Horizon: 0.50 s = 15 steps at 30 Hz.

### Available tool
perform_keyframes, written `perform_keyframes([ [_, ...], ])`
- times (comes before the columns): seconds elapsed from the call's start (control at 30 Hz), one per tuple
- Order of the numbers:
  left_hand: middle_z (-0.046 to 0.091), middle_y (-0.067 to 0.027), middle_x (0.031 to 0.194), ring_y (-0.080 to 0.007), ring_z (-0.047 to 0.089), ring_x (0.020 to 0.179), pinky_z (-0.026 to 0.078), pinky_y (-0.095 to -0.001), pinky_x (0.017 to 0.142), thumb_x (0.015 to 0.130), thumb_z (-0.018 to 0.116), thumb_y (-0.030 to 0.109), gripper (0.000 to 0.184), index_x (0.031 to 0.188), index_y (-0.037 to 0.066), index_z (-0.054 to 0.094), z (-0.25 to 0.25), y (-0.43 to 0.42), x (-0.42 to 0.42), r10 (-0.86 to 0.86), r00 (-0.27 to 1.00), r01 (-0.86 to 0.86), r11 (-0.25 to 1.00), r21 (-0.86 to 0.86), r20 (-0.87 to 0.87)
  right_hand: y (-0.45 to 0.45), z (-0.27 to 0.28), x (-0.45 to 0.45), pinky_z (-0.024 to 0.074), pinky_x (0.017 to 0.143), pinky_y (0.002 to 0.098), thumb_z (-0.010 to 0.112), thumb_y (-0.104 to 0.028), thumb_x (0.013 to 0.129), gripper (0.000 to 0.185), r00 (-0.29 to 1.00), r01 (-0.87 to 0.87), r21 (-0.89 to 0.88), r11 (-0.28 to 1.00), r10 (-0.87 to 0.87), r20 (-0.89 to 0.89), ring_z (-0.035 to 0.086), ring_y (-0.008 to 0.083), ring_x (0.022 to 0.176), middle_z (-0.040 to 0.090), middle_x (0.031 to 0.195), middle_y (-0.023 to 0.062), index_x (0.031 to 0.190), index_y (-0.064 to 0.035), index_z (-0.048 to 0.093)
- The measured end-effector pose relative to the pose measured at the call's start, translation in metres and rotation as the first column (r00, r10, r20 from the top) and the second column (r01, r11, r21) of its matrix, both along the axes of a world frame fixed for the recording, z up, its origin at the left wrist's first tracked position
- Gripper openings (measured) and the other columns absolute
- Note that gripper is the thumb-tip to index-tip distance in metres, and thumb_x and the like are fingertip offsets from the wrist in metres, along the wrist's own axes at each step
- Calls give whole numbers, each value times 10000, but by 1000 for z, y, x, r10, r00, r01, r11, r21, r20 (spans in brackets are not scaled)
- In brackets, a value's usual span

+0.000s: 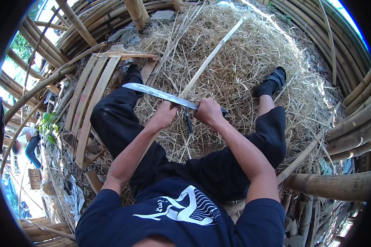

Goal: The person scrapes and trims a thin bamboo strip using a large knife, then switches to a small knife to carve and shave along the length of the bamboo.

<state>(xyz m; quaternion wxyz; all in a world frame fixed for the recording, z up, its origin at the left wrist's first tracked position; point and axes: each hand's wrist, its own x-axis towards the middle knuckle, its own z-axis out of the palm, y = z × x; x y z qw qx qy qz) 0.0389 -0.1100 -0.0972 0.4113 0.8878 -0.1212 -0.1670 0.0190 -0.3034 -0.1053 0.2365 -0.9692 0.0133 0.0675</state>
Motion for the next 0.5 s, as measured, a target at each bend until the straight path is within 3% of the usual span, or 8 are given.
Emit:
perform_keyframes([
  [0.07, 607, -189, 688, -301, 595, 622, 454, -409, 627, 914, 526, 200, 254, 906, -39, 613, -6, 2, -5, 17, 1000, -16, 993, -119, 10, -6, -5, 7, 538, 769, 457, 638, -201, 705, 226, 1000, 0, -7, 1000, 0, 16, 663, 403, 789, 658, 789, 252, 765, 11, 687],
  [0.13, 580, -168, 648, -276, 571, 590, 437, -406, 599, 937, 527, 247, 288, 883, -27, 599, 3, 7, -19, 11, 1000, -11, 996, -85, 0, -16, -9, 19, 536, 784, 456, 640, -204, 708, 231, 995, 98, -13, 995, -98, -20, 664, 399, 803, 663, 807, 246, 790, 5, 692],
  [0.2, 473, -28, 597, -103, 432, 541, 380, -316, 517, 967, 513, 230, 272, 829, -2, 551, 5, 14, -35, 39, 999, -40, 993, -115, -11, -30, 1, 25, 537, 810, 439, 633, -201, 729, 249, 973, 213, -20, 977, -214, -85, 673, 368, 851, 677, 881, 229, 847, 10, 693],
  [0.27, 468, -22, 590, -100, 434, 535, 377, -310, 509, 970, 518, 252, 283, 837, 4, 554, 2, 28, -54, 29, 1000, -28, 997, -75, 2, -58, -9, 39, 534, 833, 421, 649, -231, 753, 315, 921, 368, 0, 930, -365, -133, 668, 355, 910, 677, 938, 227, 957, 7, 676],
  [0.33, 482, -23, 595, -101, 433, 525, 371, -299, 500, 967, 529, 269, 292, 837, 8, 552, 10, 41, -67, 27, 991, -40, 994, -98, -131, -75, -4, 45, 537, 834, 419, 642, -237, 770, 353, 892, 427, -55, 903, -430, -138, 669, 351, 925, 673, 968, 230, 999, 31, 657],
  [0.4, 497, -30, 603, -95, 453, 527, 375, -301, 490, 966, 534, 269, 291, 836, 10, 549, 16, 47, -69, 11, 997, -14, 999, -44, -77, -72, -6, 40, 537, 833, 424, 638, -233, 768, 325, 923, 380, -79, 922, -383, -36, 673, 349, 902, 679, 929, 229, 947, 37, 669],
  [0.43, 525, -82, 624, -155, 506, 557, 402, -344, 531, 962, 525, 259, 282, 853, 1, 557, 17, 48, -67, 42, 994, -46, 998, -40, -97, -66, -4, 37, 537, 833, 424, 638, -233, 768, 325, 923, 379, -81, 922, -383, -35, 673, 349, 902, 679, 929, 229, 947, 37, 669],
  [0.5, 552, -133, 646, -215, 558, 588, 429, -386, 572, 959, 517, 248, 274, 870, -7, 564, 16, 47, -60, 73, 990, -79, 996, -42, -118, -43, -2, 29, 537, 829, 428, 633, -218, 758, 288, 939, 308, 34, 951, -298, -173, 677, 354, 862, 682, 897, 230, 890, 33, 682],
])
